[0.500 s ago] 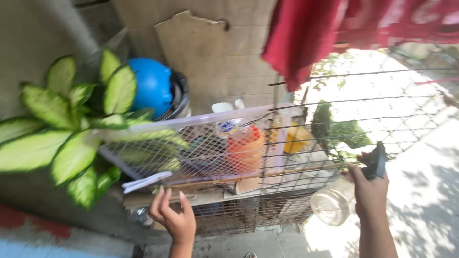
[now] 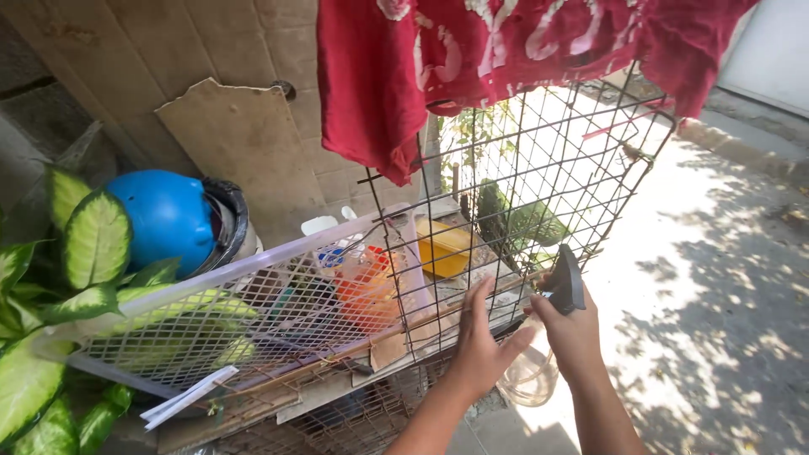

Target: Watering various potted plants using a manual spray bottle

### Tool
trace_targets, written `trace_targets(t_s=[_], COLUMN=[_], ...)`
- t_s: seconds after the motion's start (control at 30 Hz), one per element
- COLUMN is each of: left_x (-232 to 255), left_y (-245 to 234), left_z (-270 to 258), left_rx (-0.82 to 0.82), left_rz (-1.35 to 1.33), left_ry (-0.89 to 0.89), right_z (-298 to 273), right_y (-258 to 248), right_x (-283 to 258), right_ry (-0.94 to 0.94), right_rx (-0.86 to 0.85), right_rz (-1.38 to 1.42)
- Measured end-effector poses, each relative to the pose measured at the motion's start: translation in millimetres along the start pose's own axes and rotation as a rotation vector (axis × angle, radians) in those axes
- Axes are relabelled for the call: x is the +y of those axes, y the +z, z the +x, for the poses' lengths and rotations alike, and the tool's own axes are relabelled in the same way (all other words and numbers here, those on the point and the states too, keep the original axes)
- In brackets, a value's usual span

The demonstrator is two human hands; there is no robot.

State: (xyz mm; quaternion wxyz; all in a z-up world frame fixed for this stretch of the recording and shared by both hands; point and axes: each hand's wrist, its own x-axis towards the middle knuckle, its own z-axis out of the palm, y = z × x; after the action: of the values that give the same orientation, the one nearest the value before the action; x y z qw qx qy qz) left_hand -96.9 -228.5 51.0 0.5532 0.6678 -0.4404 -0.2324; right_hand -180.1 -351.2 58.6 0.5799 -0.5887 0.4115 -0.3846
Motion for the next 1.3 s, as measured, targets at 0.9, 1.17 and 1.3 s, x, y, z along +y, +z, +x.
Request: trace_targets(t_s=[0.9,1.17,1.3], left_x=[-5.3,-56.0,-82.8], left_y=[51.8,91.3,107.4], left_z=[13.6,9.7,12.2], left_rx=[-0.210,-0.326,-0.316], left_rz=[-0.157,-0.053,-0.013], left_ry=[-0.515,-0.556,-0.505], right_z=[24.6,38.9,43.6], right_y=[-26.2,-49.2,-57.9], right_x=[95.1,165.0,181.1], right_ry=[0.151,0.230,0.222], right_rx=[0.032,0.104,0.174], right_rz=[0.059,0.121,0.049])
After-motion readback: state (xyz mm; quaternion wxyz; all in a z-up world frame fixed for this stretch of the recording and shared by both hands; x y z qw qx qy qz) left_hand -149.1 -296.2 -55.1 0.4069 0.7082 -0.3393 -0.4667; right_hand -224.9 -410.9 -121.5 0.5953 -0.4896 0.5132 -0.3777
